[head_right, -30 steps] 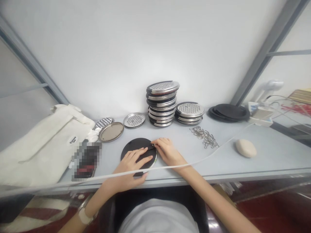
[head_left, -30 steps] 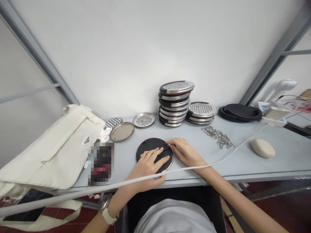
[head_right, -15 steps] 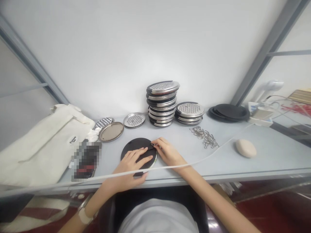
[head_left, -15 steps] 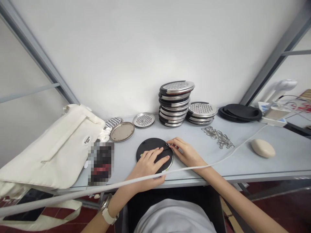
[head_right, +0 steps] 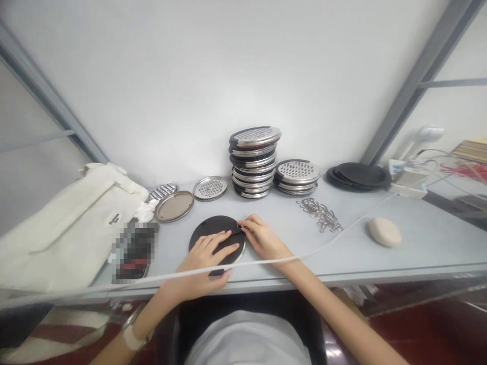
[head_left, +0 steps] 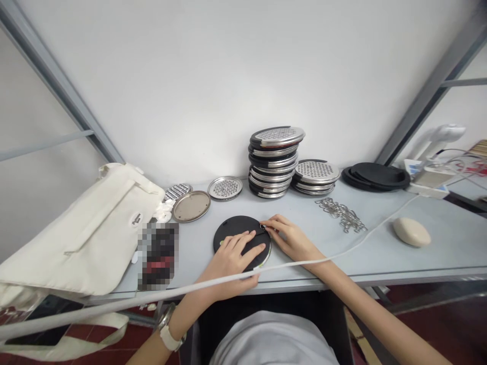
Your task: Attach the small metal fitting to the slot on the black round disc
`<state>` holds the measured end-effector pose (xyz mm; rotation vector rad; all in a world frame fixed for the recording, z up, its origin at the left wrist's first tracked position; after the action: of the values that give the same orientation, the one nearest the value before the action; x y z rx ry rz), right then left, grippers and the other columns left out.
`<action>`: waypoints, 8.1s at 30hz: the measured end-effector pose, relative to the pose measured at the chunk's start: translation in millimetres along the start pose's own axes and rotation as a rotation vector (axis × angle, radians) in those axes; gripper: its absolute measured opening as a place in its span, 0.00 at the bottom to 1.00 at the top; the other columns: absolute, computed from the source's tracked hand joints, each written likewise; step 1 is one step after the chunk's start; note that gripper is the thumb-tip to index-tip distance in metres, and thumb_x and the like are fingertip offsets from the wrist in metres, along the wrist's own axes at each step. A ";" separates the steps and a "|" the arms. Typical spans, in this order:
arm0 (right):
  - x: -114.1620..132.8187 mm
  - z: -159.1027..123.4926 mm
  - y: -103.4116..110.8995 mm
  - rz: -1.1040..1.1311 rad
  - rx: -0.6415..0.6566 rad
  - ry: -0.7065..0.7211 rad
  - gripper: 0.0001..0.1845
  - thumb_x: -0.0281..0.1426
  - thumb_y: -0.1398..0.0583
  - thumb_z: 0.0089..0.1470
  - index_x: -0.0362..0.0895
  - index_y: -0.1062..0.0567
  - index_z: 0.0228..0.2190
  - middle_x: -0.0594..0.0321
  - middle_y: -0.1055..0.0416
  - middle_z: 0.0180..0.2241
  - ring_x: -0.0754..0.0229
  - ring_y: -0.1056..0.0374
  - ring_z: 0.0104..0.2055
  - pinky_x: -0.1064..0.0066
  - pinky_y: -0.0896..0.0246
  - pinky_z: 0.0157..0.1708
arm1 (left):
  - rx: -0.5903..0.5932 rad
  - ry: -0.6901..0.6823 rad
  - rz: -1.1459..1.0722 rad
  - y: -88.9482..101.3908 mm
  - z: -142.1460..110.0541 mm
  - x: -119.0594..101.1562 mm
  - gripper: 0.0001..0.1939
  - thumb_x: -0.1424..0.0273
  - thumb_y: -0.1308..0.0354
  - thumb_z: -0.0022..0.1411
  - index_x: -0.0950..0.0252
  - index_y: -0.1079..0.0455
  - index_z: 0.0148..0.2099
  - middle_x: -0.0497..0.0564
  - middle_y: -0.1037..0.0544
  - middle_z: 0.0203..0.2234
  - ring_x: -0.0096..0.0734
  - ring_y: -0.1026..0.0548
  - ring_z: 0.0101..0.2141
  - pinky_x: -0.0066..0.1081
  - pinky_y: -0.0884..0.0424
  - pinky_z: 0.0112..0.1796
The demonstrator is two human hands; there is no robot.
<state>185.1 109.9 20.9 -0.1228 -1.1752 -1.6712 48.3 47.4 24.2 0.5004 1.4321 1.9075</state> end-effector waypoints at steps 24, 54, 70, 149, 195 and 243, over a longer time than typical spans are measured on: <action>2.5 1.1 -1.4 -0.106 0.057 -0.009 0.11 0.25 0.49 0.60 0.43 0.30 0.43 0.54 0.29 0.37 0.55 0.30 0.40 0.62 0.33 0.41 | -0.015 -0.006 -0.010 2.5 0.4 -1.2 0.26 0.66 0.45 0.58 0.59 0.39 0.60 0.56 0.40 0.60 0.45 0.42 0.59 0.44 0.42 0.54; -7.0 -0.7 2.5 -0.109 0.040 -0.126 0.11 0.29 0.45 0.58 0.42 0.28 0.43 0.58 0.26 0.30 0.55 0.30 0.36 0.61 0.37 0.41 | -0.008 -0.002 -0.011 2.3 0.1 -0.9 0.27 0.67 0.45 0.58 0.59 0.39 0.60 0.56 0.41 0.60 0.46 0.42 0.59 0.45 0.41 0.54; -5.0 -0.5 2.3 0.000 0.034 -0.147 0.14 0.29 0.46 0.59 0.44 0.27 0.45 0.56 0.25 0.37 0.59 0.29 0.34 0.67 0.32 0.36 | 0.007 -0.003 -0.013 0.8 -0.3 -0.1 0.27 0.66 0.45 0.58 0.59 0.40 0.61 0.56 0.42 0.61 0.45 0.43 0.59 0.45 0.42 0.54; -2.8 -2.4 -4.2 -0.002 0.083 -0.104 0.14 0.27 0.49 0.61 0.43 0.31 0.47 0.55 0.31 0.36 0.58 0.32 0.34 0.66 0.34 0.37 | 0.015 0.000 -0.017 1.1 0.9 -0.4 0.27 0.66 0.46 0.59 0.59 0.40 0.61 0.56 0.42 0.61 0.44 0.44 0.60 0.45 0.43 0.54; 0.4 0.0 -4.1 -0.039 0.094 -0.052 0.13 0.25 0.50 0.61 0.44 0.31 0.45 0.53 0.29 0.41 0.55 0.30 0.43 0.61 0.34 0.45 | 0.006 0.000 -0.013 1.2 0.5 0.1 0.28 0.67 0.45 0.58 0.59 0.40 0.61 0.56 0.41 0.60 0.44 0.42 0.59 0.44 0.42 0.54; -4.4 -2.5 -2.6 0.013 0.120 -0.154 0.08 0.29 0.50 0.62 0.44 0.31 0.39 0.60 0.26 0.33 0.60 0.29 0.33 0.71 0.36 0.35 | 0.016 0.003 -0.013 -0.2 0.4 0.5 0.27 0.66 0.46 0.58 0.59 0.40 0.61 0.56 0.42 0.61 0.44 0.44 0.60 0.44 0.44 0.55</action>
<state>186.1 111.0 15.5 -0.1863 -1.3839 -1.5976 48.3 48.0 24.1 0.4952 1.4503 1.8890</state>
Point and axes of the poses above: each hand's wrist, its own z-axis towards the middle knuckle, its own y-axis out of the back of the hand, x = y × z, the point moved 7 cm from there along z, towards the middle knuckle
